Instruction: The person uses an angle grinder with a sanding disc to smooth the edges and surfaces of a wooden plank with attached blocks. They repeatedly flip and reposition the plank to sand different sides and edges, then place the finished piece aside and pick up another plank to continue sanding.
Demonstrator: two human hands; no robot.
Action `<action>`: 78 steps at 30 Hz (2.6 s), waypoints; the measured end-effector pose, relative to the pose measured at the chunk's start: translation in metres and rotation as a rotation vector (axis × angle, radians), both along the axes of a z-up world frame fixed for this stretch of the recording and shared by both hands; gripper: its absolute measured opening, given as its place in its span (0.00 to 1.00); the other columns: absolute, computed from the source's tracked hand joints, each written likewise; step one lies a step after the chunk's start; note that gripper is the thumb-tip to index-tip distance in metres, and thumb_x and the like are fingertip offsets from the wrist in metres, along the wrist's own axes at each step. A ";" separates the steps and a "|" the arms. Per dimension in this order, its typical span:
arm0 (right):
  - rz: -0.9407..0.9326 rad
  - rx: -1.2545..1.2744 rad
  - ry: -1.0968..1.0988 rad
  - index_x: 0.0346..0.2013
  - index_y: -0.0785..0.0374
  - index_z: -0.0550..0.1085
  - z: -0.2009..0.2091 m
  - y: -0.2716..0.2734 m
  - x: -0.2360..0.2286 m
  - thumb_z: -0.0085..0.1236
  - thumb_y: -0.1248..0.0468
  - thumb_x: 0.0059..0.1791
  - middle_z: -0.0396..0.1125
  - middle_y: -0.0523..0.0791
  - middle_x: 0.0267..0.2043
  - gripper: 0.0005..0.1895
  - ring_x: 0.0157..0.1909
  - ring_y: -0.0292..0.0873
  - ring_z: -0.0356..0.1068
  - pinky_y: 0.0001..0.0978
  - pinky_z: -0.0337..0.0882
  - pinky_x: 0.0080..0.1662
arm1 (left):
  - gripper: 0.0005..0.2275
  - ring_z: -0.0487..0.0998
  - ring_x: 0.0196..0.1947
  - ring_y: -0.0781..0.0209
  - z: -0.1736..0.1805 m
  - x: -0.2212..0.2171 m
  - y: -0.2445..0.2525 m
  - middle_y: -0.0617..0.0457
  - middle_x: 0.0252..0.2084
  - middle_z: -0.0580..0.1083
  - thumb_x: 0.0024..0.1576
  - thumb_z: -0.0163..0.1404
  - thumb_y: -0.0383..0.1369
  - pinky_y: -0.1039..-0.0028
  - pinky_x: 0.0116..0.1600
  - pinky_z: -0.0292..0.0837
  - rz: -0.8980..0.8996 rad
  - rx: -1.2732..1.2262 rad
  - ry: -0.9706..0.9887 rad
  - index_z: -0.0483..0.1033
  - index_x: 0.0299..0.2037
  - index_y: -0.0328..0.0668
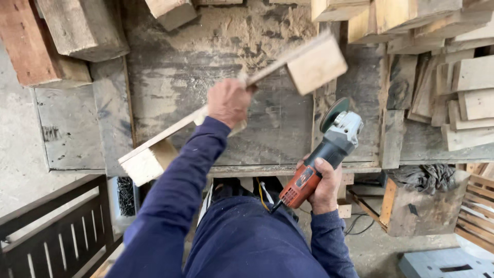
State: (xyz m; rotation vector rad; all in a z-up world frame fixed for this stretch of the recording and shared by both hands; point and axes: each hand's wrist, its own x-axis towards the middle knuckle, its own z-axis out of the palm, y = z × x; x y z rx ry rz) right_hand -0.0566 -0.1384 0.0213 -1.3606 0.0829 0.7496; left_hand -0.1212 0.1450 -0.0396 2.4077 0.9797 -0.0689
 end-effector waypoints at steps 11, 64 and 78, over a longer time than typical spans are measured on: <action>0.077 0.009 -0.048 0.49 0.69 0.64 0.011 -0.005 0.019 0.57 0.58 0.43 0.69 0.53 0.37 0.25 0.33 0.49 0.74 0.43 0.79 0.33 | 0.11 0.78 0.43 0.60 0.080 -0.124 0.082 0.53 0.48 0.75 0.66 0.63 0.38 0.62 0.50 0.81 0.528 -0.001 -1.562 0.73 0.48 0.50; 0.016 -0.097 -0.147 0.44 0.72 0.67 0.030 -0.012 0.014 0.59 0.57 0.43 0.69 0.53 0.33 0.23 0.29 0.49 0.74 0.41 0.78 0.31 | 0.66 0.32 0.78 0.39 0.010 0.035 -0.034 0.37 0.79 0.38 0.35 0.65 0.63 0.32 0.71 0.24 -0.056 -0.179 0.135 0.34 0.76 0.37; 0.012 -0.034 -0.103 0.47 0.68 0.64 0.028 -0.040 0.024 0.61 0.61 0.42 0.69 0.52 0.33 0.24 0.31 0.48 0.74 0.40 0.76 0.32 | 0.49 0.58 0.68 0.42 -0.041 0.112 -0.049 0.43 0.70 0.60 0.40 0.64 0.49 0.48 0.67 0.53 -0.043 -0.025 -0.066 0.54 0.71 0.40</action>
